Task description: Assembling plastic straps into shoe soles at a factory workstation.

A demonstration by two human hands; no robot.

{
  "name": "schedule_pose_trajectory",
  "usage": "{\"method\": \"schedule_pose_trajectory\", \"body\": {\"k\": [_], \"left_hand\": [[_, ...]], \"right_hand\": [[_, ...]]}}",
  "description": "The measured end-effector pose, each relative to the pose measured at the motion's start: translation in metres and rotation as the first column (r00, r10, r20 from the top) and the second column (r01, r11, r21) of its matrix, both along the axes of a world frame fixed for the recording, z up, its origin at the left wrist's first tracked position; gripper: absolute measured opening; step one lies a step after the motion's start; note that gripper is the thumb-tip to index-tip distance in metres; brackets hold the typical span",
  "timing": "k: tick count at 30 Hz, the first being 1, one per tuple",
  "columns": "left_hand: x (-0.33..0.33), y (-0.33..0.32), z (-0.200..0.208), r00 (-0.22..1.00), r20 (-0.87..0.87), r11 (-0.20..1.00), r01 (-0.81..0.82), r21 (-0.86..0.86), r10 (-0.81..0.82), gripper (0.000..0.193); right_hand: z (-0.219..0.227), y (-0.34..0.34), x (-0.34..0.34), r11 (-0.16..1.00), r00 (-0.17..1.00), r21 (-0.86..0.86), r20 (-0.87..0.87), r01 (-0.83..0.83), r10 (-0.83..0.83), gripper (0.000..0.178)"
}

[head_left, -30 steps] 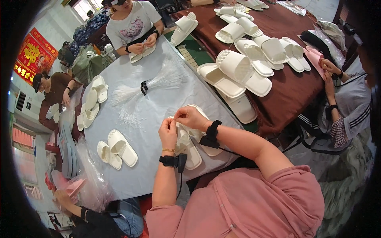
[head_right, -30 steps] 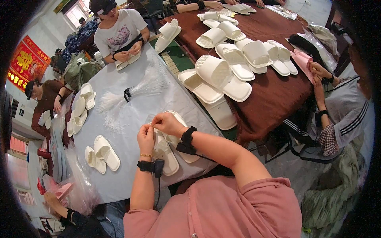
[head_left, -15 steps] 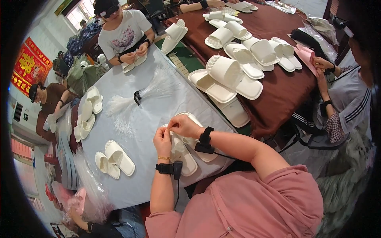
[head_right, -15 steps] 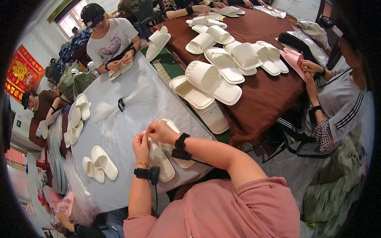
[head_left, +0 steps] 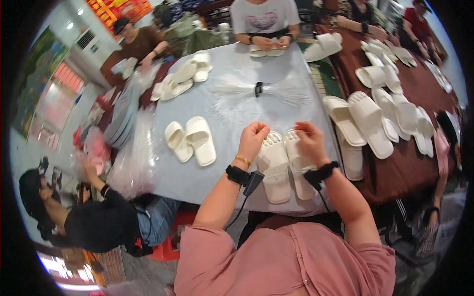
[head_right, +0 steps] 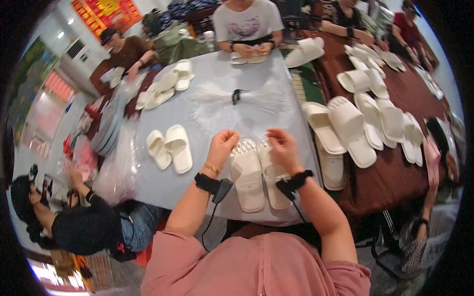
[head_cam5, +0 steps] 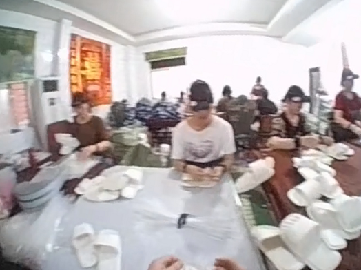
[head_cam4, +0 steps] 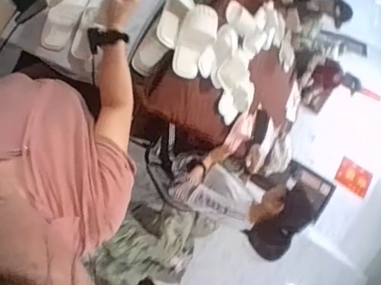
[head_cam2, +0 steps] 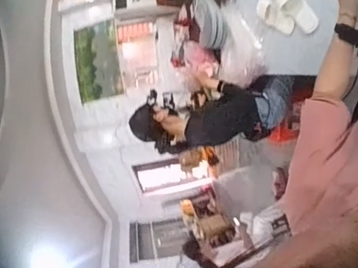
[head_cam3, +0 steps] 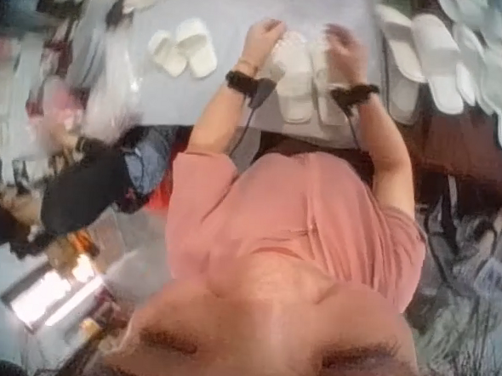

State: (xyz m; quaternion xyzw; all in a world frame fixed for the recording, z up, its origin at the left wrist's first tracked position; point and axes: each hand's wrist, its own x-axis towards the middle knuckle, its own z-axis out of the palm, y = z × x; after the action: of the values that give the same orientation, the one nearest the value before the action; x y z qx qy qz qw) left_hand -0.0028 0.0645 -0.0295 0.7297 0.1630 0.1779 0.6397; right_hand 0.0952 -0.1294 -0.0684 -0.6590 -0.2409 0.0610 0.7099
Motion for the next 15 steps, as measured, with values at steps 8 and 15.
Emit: {"method": "schedule_pose_trajectory", "body": {"k": [8, 15], "left_hand": [[-0.084, 0.113, 0.149, 0.929, 0.156, 0.881, -0.368, 0.298, 0.335, 0.010], [-0.094, 0.213, 0.140, 0.839, 0.374, 0.385, -0.521, 0.762, 0.396, 0.023]], "right_hand": [[0.076, -0.077, 0.013, 0.883, 0.964, -0.435, 0.259, 0.175, -0.063, 0.024], [0.084, -0.144, 0.020, 0.143, 0.704, -0.719, 0.695, 0.680, 0.143, 0.056]]}}
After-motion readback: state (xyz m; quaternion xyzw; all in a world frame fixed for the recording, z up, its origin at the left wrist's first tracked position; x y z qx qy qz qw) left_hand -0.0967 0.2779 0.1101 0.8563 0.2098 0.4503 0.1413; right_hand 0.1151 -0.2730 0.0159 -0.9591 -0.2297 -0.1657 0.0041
